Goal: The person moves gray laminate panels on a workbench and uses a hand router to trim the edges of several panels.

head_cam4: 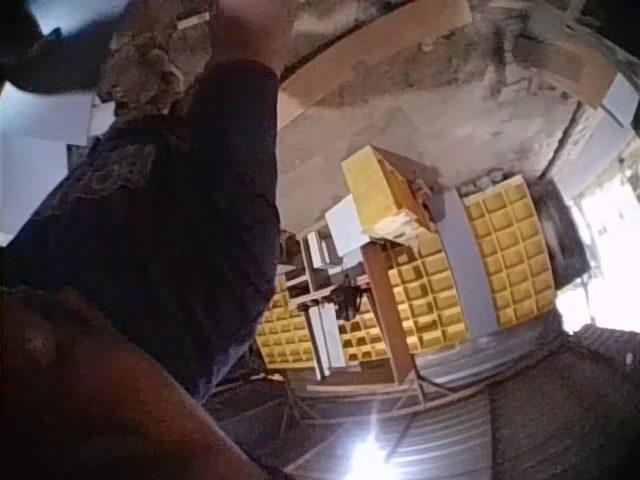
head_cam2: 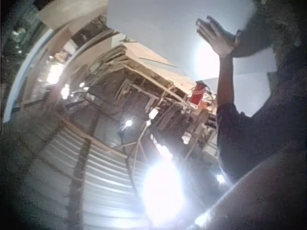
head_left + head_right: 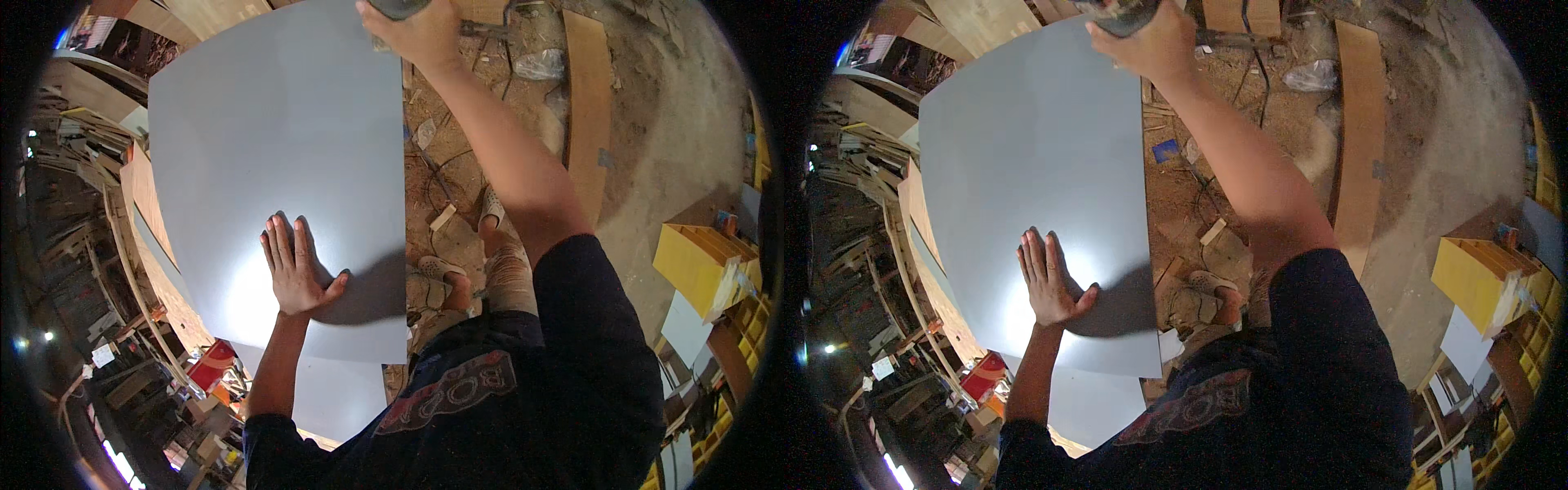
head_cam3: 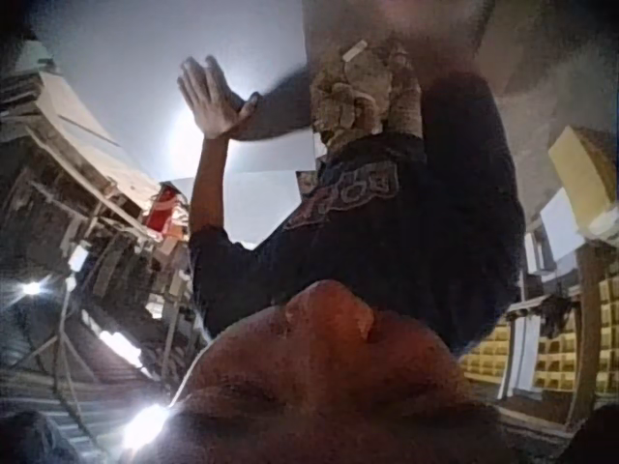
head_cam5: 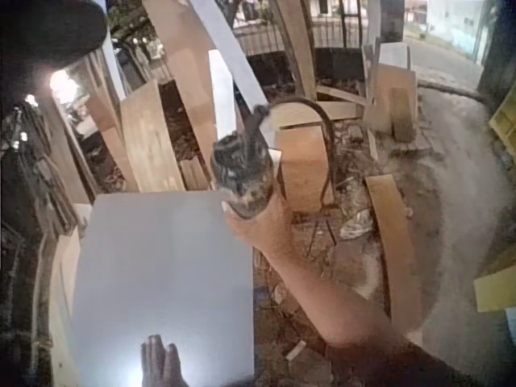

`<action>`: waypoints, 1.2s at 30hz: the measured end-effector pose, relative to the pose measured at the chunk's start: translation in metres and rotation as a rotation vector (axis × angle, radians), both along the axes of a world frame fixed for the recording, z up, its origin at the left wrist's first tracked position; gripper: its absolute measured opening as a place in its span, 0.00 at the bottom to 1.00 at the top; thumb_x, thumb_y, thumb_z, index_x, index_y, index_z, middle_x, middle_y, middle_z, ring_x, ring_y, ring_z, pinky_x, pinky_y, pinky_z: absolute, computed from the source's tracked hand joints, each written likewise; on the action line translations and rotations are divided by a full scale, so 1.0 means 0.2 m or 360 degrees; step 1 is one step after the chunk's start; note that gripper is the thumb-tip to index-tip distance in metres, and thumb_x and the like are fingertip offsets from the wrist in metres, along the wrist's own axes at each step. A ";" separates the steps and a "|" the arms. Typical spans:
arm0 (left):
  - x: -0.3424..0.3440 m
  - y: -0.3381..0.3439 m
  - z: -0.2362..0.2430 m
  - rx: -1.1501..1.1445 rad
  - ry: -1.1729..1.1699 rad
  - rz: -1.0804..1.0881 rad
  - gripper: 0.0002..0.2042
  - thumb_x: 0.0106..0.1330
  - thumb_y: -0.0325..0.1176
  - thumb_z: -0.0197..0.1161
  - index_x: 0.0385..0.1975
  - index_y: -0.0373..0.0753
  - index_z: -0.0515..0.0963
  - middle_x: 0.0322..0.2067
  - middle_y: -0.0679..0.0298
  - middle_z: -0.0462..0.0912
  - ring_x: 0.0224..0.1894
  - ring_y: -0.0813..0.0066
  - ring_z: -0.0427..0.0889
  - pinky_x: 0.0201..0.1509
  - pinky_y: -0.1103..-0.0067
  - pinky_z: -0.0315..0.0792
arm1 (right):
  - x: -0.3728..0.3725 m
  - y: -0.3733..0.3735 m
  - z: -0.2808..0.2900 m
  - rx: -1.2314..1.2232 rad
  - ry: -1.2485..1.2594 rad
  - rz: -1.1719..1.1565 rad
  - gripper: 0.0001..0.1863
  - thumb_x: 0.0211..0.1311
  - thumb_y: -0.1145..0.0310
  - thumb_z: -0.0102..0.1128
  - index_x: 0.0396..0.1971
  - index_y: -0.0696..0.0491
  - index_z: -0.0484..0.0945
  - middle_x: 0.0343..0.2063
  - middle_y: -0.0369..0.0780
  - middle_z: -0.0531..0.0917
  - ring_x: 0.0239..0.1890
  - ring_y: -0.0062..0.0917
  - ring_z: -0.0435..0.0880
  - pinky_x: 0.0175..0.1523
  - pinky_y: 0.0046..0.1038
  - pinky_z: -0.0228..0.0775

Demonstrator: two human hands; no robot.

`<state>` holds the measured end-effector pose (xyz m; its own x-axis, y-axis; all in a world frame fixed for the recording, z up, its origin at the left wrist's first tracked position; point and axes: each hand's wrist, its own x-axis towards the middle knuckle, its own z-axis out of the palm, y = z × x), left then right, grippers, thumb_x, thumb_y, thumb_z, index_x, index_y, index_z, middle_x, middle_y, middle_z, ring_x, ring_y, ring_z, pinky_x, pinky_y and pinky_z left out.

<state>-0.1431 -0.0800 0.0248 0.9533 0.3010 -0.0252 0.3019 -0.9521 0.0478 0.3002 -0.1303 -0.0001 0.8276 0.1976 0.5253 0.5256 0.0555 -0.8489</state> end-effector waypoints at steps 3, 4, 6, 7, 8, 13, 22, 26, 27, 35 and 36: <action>0.00 0.00 0.00 0.0002 0.0008 -0.0012 0.57 0.64 0.78 0.53 0.82 0.39 0.49 0.81 0.38 0.44 0.84 0.40 0.42 0.83 0.44 0.37 | 0.19 0.11 0.00 0.0006 0.0061 -0.0069 0.39 0.49 0.53 0.82 0.56 0.60 0.78 0.41 0.50 0.89 0.45 0.43 0.90 0.49 0.42 0.83; 0.02 0.00 -0.01 0.0025 -0.0029 -0.0032 0.56 0.64 0.78 0.53 0.82 0.39 0.50 0.81 0.38 0.45 0.84 0.40 0.43 0.83 0.44 0.39 | 0.27 0.14 0.01 0.0011 0.0050 -0.0090 0.39 0.48 0.52 0.83 0.56 0.60 0.78 0.41 0.50 0.89 0.45 0.43 0.91 0.49 0.42 0.83; 0.03 0.02 -0.01 0.0027 -0.0031 -0.0043 0.56 0.64 0.78 0.53 0.82 0.39 0.51 0.81 0.38 0.46 0.83 0.40 0.44 0.83 0.44 0.39 | 0.38 0.12 0.01 0.0028 0.0095 -0.0158 0.39 0.49 0.51 0.82 0.57 0.59 0.78 0.42 0.50 0.90 0.46 0.43 0.91 0.49 0.42 0.83; 0.05 0.03 -0.02 0.0026 -0.0035 -0.0059 0.56 0.64 0.78 0.53 0.82 0.39 0.51 0.81 0.38 0.46 0.83 0.40 0.44 0.83 0.44 0.40 | 0.43 0.08 0.00 0.0040 0.0143 -0.0215 0.39 0.50 0.51 0.82 0.57 0.59 0.78 0.43 0.51 0.90 0.47 0.43 0.91 0.49 0.43 0.84; 0.06 0.03 -0.03 0.0014 -0.0065 -0.0069 0.56 0.64 0.77 0.53 0.82 0.38 0.52 0.81 0.39 0.47 0.83 0.40 0.45 0.82 0.44 0.41 | 0.45 0.06 -0.01 0.0058 0.0196 -0.0257 0.38 0.51 0.51 0.81 0.58 0.59 0.78 0.44 0.51 0.90 0.47 0.43 0.91 0.49 0.43 0.84; -0.01 0.01 -0.02 0.0027 -0.0127 -0.0010 0.51 0.65 0.67 0.60 0.81 0.38 0.56 0.80 0.42 0.52 0.83 0.43 0.49 0.83 0.47 0.41 | 0.24 -0.53 -0.06 0.0181 0.0801 0.0237 0.28 0.65 0.62 0.72 0.61 0.57 0.77 0.42 0.50 0.90 0.43 0.49 0.92 0.39 0.54 0.87; -0.10 -0.80 -0.08 -0.0406 -0.0025 -0.0005 0.57 0.53 0.52 0.75 0.81 0.34 0.52 0.79 0.42 0.55 0.82 0.44 0.52 0.83 0.41 0.38 | -0.67 -1.90 -0.54 -0.0736 0.0565 0.0025 0.23 0.64 0.63 0.75 0.56 0.54 0.81 0.44 0.36 0.86 0.47 0.24 0.84 0.56 0.29 0.76; -0.03 -0.74 -0.13 -0.0226 -0.0091 0.0031 0.52 0.57 0.49 0.70 0.79 0.31 0.55 0.78 0.39 0.56 0.82 0.42 0.51 0.83 0.45 0.39 | -1.04 -2.11 -0.43 -0.0188 0.0864 -0.0107 0.26 0.64 0.63 0.75 0.59 0.53 0.77 0.45 0.36 0.85 0.52 0.27 0.84 0.59 0.32 0.75; 0.07 -0.72 -0.10 -0.0315 -0.0162 -0.0026 0.48 0.54 0.38 0.67 0.79 0.32 0.57 0.78 0.43 0.58 0.82 0.45 0.52 0.84 0.47 0.39 | -1.10 -2.16 -0.43 -0.0284 0.0879 -0.0116 0.25 0.64 0.63 0.75 0.59 0.52 0.78 0.46 0.37 0.84 0.52 0.26 0.84 0.59 0.32 0.75; 0.98 -0.19 -0.21 -0.0301 -0.0553 -0.0214 0.34 0.66 0.36 0.67 0.75 0.41 0.69 0.76 0.55 0.68 0.81 0.53 0.59 0.84 0.52 0.45 | -1.27 -2.27 -0.35 -0.0320 0.0880 -0.0086 0.29 0.66 0.57 0.75 0.60 0.52 0.72 0.50 0.39 0.83 0.53 0.25 0.81 0.56 0.30 0.76; 1.11 -0.09 -0.24 -0.0248 -0.0569 -0.0215 0.33 0.66 0.37 0.68 0.74 0.41 0.70 0.75 0.56 0.69 0.81 0.53 0.60 0.84 0.54 0.47 | -1.26 -2.27 -0.35 -0.0325 0.0863 -0.0064 0.30 0.66 0.57 0.75 0.61 0.52 0.71 0.50 0.40 0.83 0.52 0.25 0.81 0.56 0.31 0.76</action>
